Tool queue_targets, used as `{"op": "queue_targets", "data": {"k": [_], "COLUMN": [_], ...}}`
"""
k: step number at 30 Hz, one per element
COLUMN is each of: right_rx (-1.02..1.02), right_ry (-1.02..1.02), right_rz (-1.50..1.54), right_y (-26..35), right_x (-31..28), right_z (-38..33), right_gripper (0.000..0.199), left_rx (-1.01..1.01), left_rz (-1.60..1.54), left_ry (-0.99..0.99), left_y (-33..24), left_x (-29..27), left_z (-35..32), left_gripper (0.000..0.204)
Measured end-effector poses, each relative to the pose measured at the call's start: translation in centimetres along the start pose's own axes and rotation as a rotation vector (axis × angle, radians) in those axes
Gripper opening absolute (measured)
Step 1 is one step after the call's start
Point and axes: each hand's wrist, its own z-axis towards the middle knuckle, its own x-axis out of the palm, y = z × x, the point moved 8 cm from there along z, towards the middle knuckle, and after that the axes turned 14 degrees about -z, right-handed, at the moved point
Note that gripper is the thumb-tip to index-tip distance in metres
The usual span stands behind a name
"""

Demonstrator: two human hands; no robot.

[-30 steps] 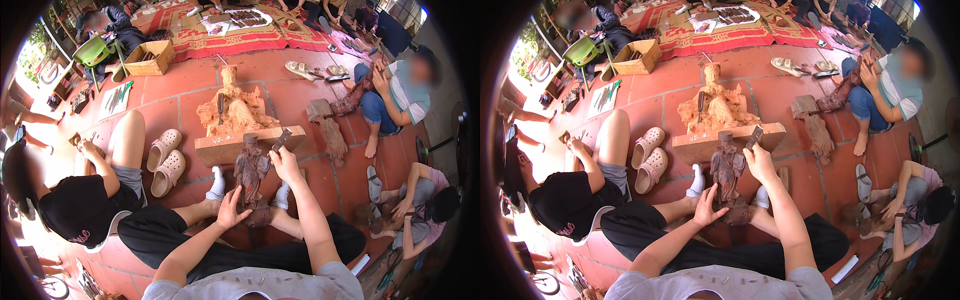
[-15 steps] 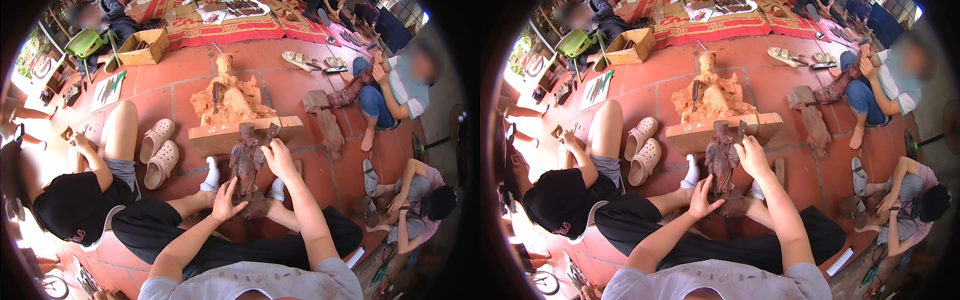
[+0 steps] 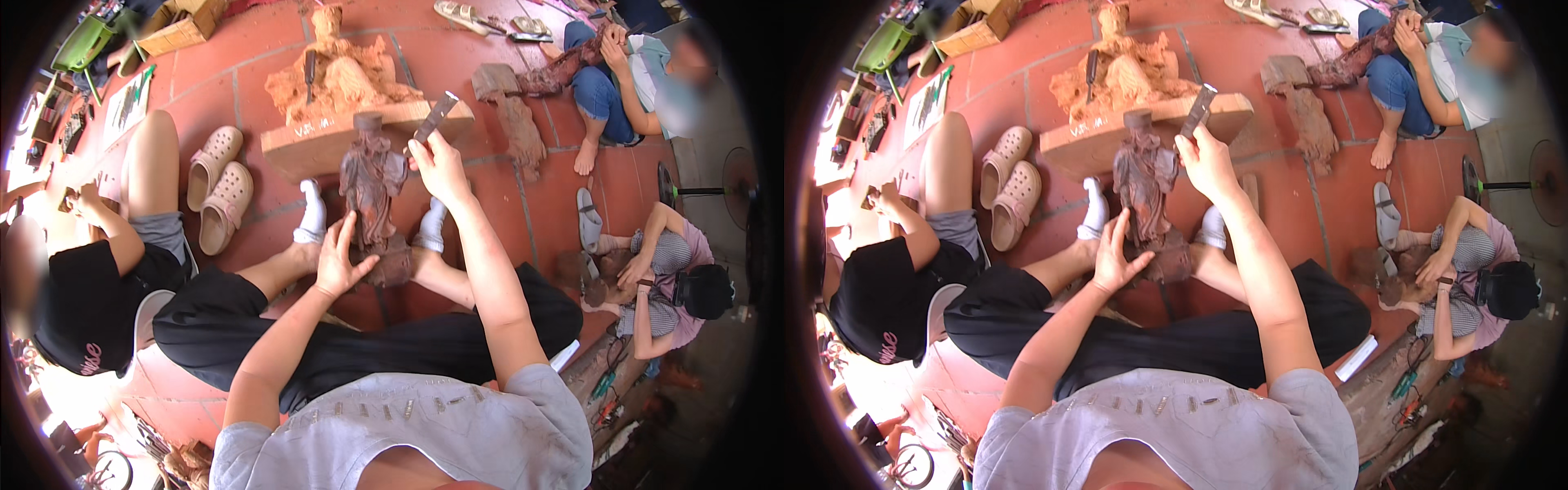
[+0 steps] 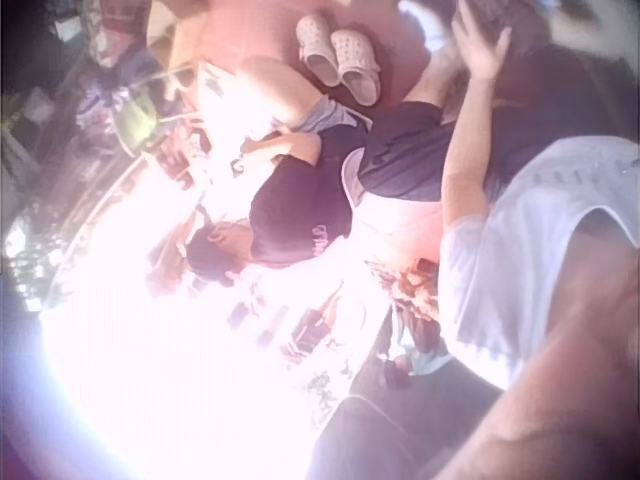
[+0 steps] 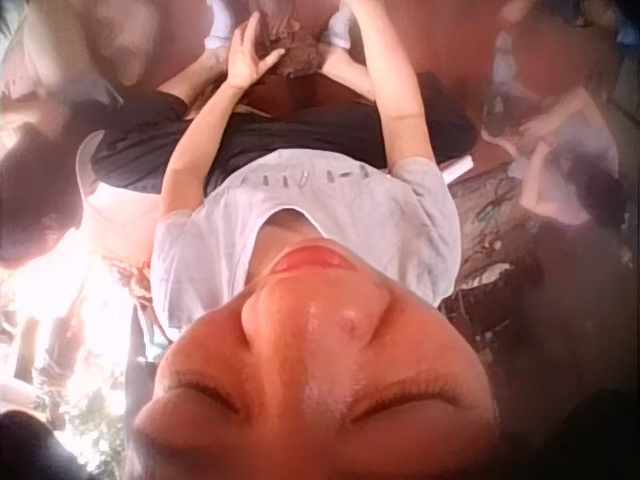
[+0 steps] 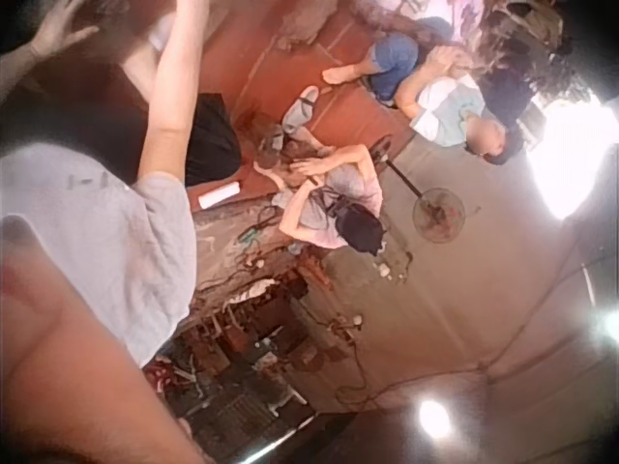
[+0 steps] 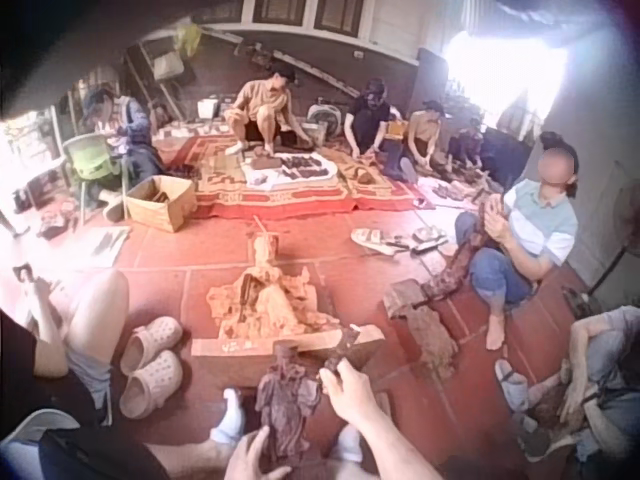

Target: The person carves a wooden sculpture using a chisel and a sanding block. They hold the sculpture with their left hand and use the chisel with their right hand to shape the wood, then switch to a sanding block to smooth the surface.

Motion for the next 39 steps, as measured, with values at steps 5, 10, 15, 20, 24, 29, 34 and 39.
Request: {"op": "queue_targets", "data": {"k": [5, 10, 15, 20, 24, 29, 34, 39], "right_rx": [-0.210, -0.019, -0.261, 0.081, -0.295, 0.006, -0.158, -0.006], "right_ry": [-0.003, 0.053, 0.042, 0.102, -0.046, 0.028, 0.011, -0.028], "right_rz": [-0.229, -0.109, -0.265, -0.062, -0.202, -0.060, -0.111, 0.145], "right_y": [1.4, -0.1, 2.6, -0.6, 2.9, -0.7, 1.3, -1.8], "right_x": [0.1, 0.2, 0.4, 0.4, -0.3, 0.1, -0.1, 0.1], "right_z": [-1.2, -0.3, -1.4, 0.2, -1.1, 0.6, -1.0, 0.1], "right_gripper": [0.016, 0.019, 0.020, 0.019, 0.019, 0.016, 0.017, 0.015], "left_rx": [-0.028, -0.051, -0.034, -0.045, -0.038, -0.040, -0.053, -0.007], "left_rz": [-0.006, -0.026, -0.028, -0.024, -0.018, -0.025, -0.020, -0.003], "left_ry": [0.018, 0.021, 0.017, 0.021, 0.016, 0.013, 0.021, 0.021], "left_y": [0.2, 0.4, 0.5, 0.4, 0.4, 0.2, 0.5, 0.2], "left_x": [0.1, 0.3, 0.2, 0.2, 0.2, 0.1, 0.2, 0.3], "left_z": [0.0, -0.2, -0.1, 0.0, -0.2, -0.1, -0.2, 0.1], "left_gripper": [0.107, 0.107, 0.106, 0.106, 0.106, 0.106, 0.106, 0.106]}}
